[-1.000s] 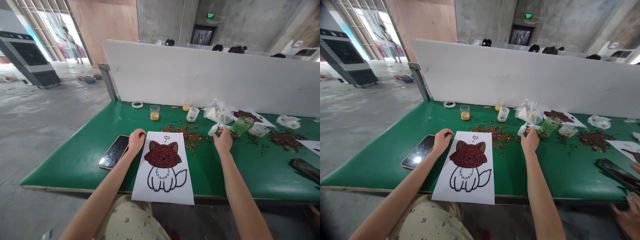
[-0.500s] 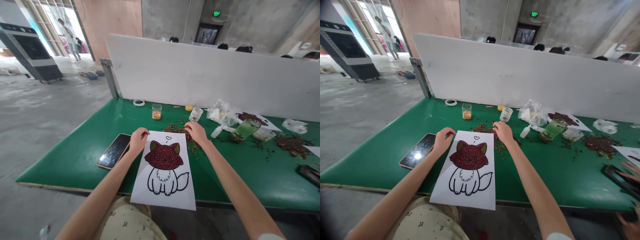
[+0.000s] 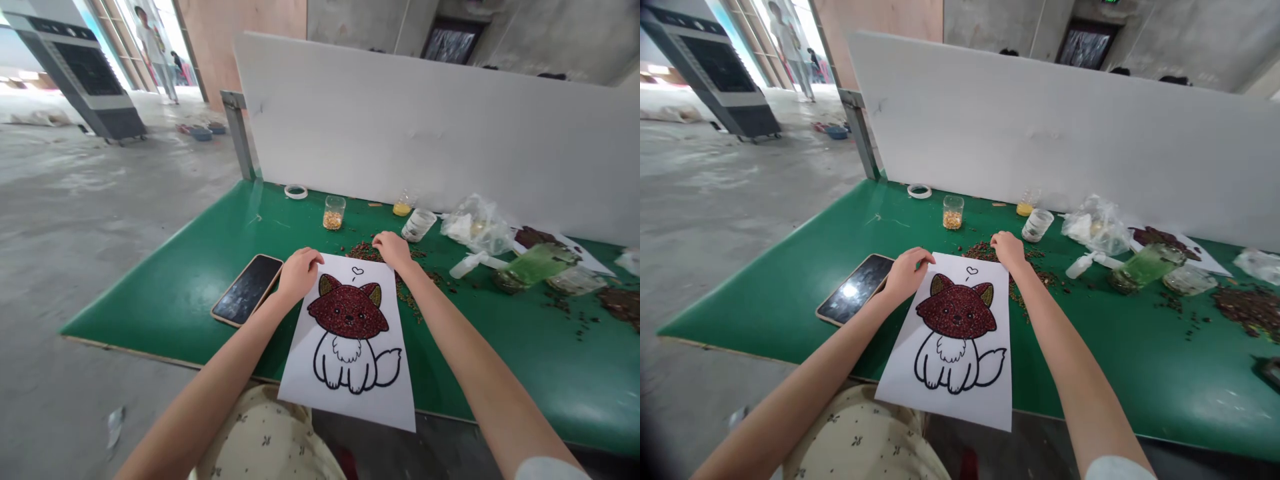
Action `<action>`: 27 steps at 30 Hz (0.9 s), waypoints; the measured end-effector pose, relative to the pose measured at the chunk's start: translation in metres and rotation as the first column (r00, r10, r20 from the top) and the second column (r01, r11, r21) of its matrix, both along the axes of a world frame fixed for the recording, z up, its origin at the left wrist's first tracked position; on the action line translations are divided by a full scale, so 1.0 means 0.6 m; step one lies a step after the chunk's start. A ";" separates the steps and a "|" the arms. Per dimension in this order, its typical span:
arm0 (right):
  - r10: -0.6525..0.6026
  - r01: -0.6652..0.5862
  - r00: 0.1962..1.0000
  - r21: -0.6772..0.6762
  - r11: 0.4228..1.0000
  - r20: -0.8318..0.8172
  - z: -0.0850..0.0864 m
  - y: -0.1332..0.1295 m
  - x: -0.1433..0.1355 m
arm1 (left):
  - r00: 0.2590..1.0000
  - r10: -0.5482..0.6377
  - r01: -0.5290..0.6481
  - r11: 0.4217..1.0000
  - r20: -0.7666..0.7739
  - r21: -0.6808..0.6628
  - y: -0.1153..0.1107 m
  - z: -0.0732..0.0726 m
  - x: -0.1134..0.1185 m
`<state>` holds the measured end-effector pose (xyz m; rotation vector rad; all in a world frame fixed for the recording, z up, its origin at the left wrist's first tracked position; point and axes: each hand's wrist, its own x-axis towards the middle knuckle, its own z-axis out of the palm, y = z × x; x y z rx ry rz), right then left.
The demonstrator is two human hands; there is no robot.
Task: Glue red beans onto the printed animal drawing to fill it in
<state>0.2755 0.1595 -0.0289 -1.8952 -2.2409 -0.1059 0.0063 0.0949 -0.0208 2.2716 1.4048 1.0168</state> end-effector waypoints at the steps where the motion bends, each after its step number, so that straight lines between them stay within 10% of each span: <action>1: -0.019 0.019 1.000 -0.005 1.000 -0.002 -0.001 0.001 0.000 | 1.000 -0.001 0.001 1.000 0.000 -0.008 0.000 0.000 0.000; 12: -0.061 0.062 0.998 0.019 0.998 -0.007 0.027 -0.024 -0.047 | 1.000 0.007 -0.007 1.000 -0.001 -0.017 -0.001 0.001 -0.001; 22: 0.311 -0.342 0.889 -0.035 0.939 -0.336 0.043 -0.282 -0.183 | 1.000 0.009 -0.008 1.000 0.024 -0.014 -0.001 0.001 0.001; 27: 0.308 -0.341 0.896 -0.052 0.939 -0.320 0.026 -0.326 -0.196 | 1.000 0.008 -0.008 1.000 0.026 -0.024 -0.003 0.001 0.003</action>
